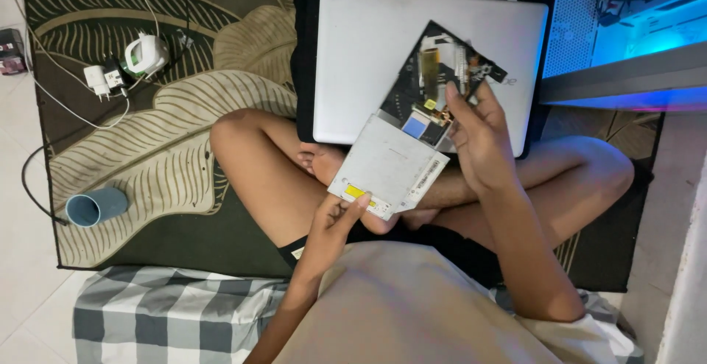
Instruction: The person sits on the floor and cleans the internal components of a disassembled laptop using a toothbrush. They brush the motherboard, a metal shield, and a circuit board, then place the cleaned parts back onto the laptop chassis.
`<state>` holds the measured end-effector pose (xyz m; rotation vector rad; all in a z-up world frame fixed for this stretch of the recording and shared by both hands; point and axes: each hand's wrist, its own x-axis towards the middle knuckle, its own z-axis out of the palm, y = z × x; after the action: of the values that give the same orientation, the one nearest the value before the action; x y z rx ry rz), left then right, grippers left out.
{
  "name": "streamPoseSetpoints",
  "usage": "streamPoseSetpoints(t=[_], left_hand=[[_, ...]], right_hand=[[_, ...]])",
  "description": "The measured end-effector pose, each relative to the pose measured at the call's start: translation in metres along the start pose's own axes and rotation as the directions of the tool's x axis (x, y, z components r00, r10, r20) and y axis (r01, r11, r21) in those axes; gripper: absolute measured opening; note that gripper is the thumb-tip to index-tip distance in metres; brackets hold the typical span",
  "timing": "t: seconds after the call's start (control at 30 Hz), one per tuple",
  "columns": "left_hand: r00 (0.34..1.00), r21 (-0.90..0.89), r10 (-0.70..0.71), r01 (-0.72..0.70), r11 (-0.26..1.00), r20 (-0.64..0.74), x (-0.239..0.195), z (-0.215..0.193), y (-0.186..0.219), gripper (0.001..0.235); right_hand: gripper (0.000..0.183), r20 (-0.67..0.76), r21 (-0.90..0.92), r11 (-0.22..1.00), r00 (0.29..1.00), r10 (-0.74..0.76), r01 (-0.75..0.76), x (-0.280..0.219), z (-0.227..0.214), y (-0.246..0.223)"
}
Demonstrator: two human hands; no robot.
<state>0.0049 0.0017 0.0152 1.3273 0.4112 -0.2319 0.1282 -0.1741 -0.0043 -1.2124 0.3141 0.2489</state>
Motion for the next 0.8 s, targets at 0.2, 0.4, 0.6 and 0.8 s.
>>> streamPoseSetpoints(t=[0.2, 0.4, 0.6, 0.8], left_hand=[[0.990, -0.132, -0.005, -0.013, 0.991, -0.141, 0.007, 0.005, -0.016, 0.023], [0.990, -0.164, -0.023, -0.001, 0.987, -0.141, 0.012, 0.012, -0.024, 0.020], [0.989, 0.019, 0.037, -0.040, 0.999, 0.145, 0.020, 0.005, -0.039, 0.034], [0.884, 0.256, -0.165, 0.053, 0.965, 0.438, 0.031, -0.045, -0.051, 0.036]], right_hand=[[0.052, 0.114, -0.376, 0.892, 0.968, -0.223, 0.249, -0.003, -0.023, 0.030], [0.030, 0.143, -0.752, 0.514, 0.864, -0.483, 0.412, -0.038, -0.047, 0.030], [0.011, 0.055, -0.876, 0.298, 0.693, -0.719, 0.379, -0.050, -0.110, 0.068], [0.015, -0.047, -0.867, 0.421, 0.796, -0.603, 0.267, -0.072, -0.161, 0.073]])
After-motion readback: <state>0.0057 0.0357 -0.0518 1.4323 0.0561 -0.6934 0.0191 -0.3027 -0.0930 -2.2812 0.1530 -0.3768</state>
